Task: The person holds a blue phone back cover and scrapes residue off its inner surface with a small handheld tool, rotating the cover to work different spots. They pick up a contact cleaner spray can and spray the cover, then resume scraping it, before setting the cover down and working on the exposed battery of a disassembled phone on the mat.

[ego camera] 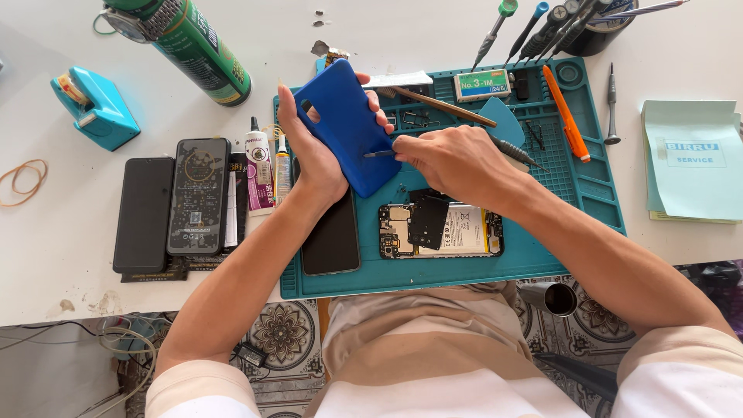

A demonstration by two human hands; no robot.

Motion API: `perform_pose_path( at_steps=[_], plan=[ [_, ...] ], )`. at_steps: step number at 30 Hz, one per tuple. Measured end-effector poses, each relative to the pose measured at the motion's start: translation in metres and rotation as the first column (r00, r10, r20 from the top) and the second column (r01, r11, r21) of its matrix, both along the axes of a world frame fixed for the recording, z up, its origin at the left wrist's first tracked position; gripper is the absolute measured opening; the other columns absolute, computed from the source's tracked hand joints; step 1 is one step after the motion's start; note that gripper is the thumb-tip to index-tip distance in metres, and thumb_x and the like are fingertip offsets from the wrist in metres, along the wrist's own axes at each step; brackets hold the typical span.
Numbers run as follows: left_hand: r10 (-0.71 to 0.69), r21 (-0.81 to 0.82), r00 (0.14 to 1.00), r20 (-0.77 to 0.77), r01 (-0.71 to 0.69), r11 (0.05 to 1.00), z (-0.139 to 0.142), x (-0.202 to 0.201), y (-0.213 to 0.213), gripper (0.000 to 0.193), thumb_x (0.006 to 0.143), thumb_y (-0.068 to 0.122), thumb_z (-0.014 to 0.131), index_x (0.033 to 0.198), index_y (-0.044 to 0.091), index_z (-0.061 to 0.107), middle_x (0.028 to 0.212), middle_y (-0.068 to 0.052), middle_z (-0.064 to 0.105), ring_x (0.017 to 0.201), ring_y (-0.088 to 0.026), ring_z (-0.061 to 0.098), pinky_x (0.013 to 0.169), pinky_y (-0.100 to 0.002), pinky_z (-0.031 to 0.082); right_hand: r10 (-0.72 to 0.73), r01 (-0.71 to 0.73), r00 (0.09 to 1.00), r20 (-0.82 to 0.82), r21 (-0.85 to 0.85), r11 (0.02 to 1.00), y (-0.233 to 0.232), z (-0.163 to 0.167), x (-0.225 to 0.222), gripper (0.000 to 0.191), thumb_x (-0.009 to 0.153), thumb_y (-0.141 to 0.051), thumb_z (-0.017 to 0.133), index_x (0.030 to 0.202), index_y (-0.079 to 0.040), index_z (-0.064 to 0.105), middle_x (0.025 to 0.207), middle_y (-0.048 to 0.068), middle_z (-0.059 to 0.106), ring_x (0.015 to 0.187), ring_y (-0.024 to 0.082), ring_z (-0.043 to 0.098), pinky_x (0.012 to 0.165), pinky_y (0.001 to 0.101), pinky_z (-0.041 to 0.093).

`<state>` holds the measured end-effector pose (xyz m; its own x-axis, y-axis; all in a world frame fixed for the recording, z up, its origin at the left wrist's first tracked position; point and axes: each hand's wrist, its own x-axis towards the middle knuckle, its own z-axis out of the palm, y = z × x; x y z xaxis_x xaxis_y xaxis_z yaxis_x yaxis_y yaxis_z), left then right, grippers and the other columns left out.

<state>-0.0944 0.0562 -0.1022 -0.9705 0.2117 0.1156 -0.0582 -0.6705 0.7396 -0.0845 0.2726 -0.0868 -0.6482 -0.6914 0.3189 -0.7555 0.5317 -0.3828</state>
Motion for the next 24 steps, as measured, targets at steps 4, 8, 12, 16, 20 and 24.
perform_pose_path(
  at_steps=[4,8,12,16,20,24],
  plan=[
    [-0.003,0.021,1.000,0.010,0.003,1.000,-0.0003,-0.0004,0.0003,0.095,0.093,0.083,0.028,0.128,-0.002,0.055,0.099,-0.015,0.062,0.091,-0.027,0.064,0.085,-0.045,0.058,0.005,-0.005,1.000,0.027,0.016,1.000,-0.0004,-0.0009,0.0001,0.006,0.098,-0.014,0.065,0.103,-0.011,0.066,0.080,0.006,0.074,0.060,0.027,0.069,0.045,0.0407,0.047],
    [0.005,0.001,1.000,0.012,-0.005,1.000,0.0003,0.0005,0.0001,0.096,0.093,0.083,0.028,0.127,-0.002,0.056,0.100,-0.015,0.062,0.091,-0.027,0.064,0.086,-0.045,0.058,0.003,-0.004,1.000,0.019,0.042,0.999,-0.0005,-0.0020,0.0003,0.007,0.099,-0.014,0.065,0.105,-0.011,0.066,0.079,0.006,0.074,0.061,0.026,0.070,0.047,0.0410,0.047],
    [0.005,0.004,1.000,-0.003,-0.005,1.000,0.0008,0.0006,-0.0004,0.095,0.093,0.083,0.028,0.127,-0.002,0.056,0.100,-0.015,0.062,0.091,-0.027,0.064,0.086,-0.045,0.058,0.001,-0.004,0.996,0.084,0.037,0.999,-0.0020,-0.0024,0.0016,0.005,0.098,-0.015,0.064,0.102,-0.013,0.067,0.080,0.005,0.075,0.058,0.025,0.070,0.046,0.0388,0.049],
    [0.003,-0.005,1.000,0.014,-0.002,1.000,-0.0004,0.0004,-0.0011,0.096,0.092,0.083,0.028,0.127,-0.002,0.056,0.100,-0.015,0.062,0.092,-0.026,0.065,0.087,-0.045,0.058,-0.001,0.001,1.000,0.018,0.037,0.999,-0.0011,-0.0016,0.0021,0.007,0.098,-0.016,0.066,0.103,-0.011,0.066,0.081,0.005,0.075,0.062,0.026,0.070,0.046,0.0397,0.048],
    [-0.004,0.017,1.000,0.005,0.004,1.000,-0.0011,-0.0003,-0.0011,0.094,0.093,0.083,0.028,0.126,-0.001,0.056,0.099,-0.014,0.062,0.091,-0.026,0.065,0.085,-0.045,0.058,-0.007,0.008,1.000,-0.010,0.034,0.999,-0.0007,-0.0010,0.0010,0.007,0.097,-0.014,0.065,0.103,-0.010,0.066,0.082,0.005,0.075,0.064,0.026,0.071,0.045,0.0393,0.048],
    [-0.001,0.010,1.000,0.010,0.000,1.000,-0.0009,0.0015,0.0005,0.094,0.093,0.083,0.028,0.126,-0.001,0.056,0.100,-0.014,0.062,0.091,-0.026,0.065,0.086,-0.045,0.058,-0.023,0.019,0.998,0.053,0.066,0.998,-0.0006,-0.0014,0.0027,0.007,0.100,-0.016,0.066,0.104,-0.011,0.067,0.077,0.006,0.073,0.058,0.026,0.069,0.046,0.0407,0.047]
  ],
)
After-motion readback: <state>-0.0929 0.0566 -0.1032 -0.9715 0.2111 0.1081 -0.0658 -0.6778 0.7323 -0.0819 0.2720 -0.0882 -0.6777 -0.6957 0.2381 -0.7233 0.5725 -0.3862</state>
